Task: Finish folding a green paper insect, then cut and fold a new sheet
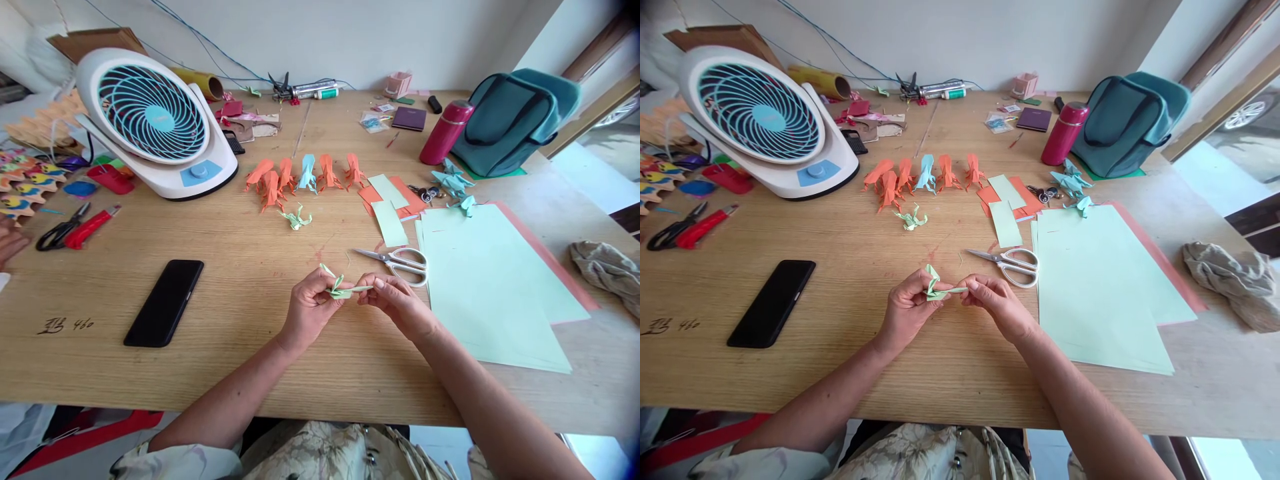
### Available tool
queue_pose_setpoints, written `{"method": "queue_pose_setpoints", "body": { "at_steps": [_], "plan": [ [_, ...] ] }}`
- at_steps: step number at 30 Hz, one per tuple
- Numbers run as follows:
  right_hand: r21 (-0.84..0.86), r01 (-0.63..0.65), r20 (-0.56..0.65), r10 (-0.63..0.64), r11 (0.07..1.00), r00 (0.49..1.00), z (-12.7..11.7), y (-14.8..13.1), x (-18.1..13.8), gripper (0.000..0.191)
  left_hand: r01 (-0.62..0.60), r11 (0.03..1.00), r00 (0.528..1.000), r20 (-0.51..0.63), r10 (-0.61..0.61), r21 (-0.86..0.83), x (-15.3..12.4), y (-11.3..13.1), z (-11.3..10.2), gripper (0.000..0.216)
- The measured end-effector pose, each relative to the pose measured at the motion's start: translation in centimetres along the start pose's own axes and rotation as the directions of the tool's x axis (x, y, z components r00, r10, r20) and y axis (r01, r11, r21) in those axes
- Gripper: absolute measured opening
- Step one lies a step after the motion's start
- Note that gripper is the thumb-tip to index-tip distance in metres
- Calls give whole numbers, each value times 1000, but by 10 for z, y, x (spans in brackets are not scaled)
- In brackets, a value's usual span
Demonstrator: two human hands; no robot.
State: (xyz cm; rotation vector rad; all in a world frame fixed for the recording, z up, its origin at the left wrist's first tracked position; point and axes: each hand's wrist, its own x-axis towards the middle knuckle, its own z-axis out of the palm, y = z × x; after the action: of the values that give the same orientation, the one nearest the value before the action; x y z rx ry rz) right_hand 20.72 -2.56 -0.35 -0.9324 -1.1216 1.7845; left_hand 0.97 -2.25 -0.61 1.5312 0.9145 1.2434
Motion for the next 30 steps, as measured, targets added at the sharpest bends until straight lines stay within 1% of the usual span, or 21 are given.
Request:
{"method": "queue_pose_setpoints", "body": {
  "at_steps": [3,5,7,13,15,17,19,21,24,26,28,30],
  "plan": [
    [-13,-123,-52,122,992,991,1,-3,1,31,8,1000,995,100,-11,26,2,0,-2,8],
    [-34,-187,-49,186,982,981,2,-6,1,32,15,999,989,145,-21,40,3,0,-2,9],
    [-53,-226,-30,224,973,974,2,-9,1,33,26,998,985,167,-35,56,4,1,-3,10],
    [-89,-278,1,279,957,960,-5,-12,1,36,47,995,979,196,-63,87,6,2,-2,10],
    [-71,-288,19,290,955,957,-7,-11,0,33,89,994,977,187,-101,70,5,2,-2,11],
    [-23,-280,24,280,960,960,-8,-10,-1,30,161,986,972,168,-166,46,5,2,-1,14],
    [34,-233,-1,233,972,972,-7,-10,-1,29,243,970,960,140,-242,11,4,1,0,17],
    [47,-163,-24,165,985,986,-6,-9,-1,25,310,949,947,107,-303,-50,4,-2,0,20],
    [-50,-21,2,21,999,1000,-1,-7,0,20,388,909,922,70,-381,-155,4,-5,1,23],
    [-181,100,-10,-103,978,995,3,-5,-1,15,429,881,903,59,-427,-199,3,-6,1,25],
    [-384,199,-50,-236,902,970,9,-5,-2,7,457,859,888,61,-456,-231,2,-6,2,26],
    [-594,284,-51,-388,753,920,14,-5,-4,6,468,845,881,68,-468,-260,1,-4,4,28]
  ]
}}
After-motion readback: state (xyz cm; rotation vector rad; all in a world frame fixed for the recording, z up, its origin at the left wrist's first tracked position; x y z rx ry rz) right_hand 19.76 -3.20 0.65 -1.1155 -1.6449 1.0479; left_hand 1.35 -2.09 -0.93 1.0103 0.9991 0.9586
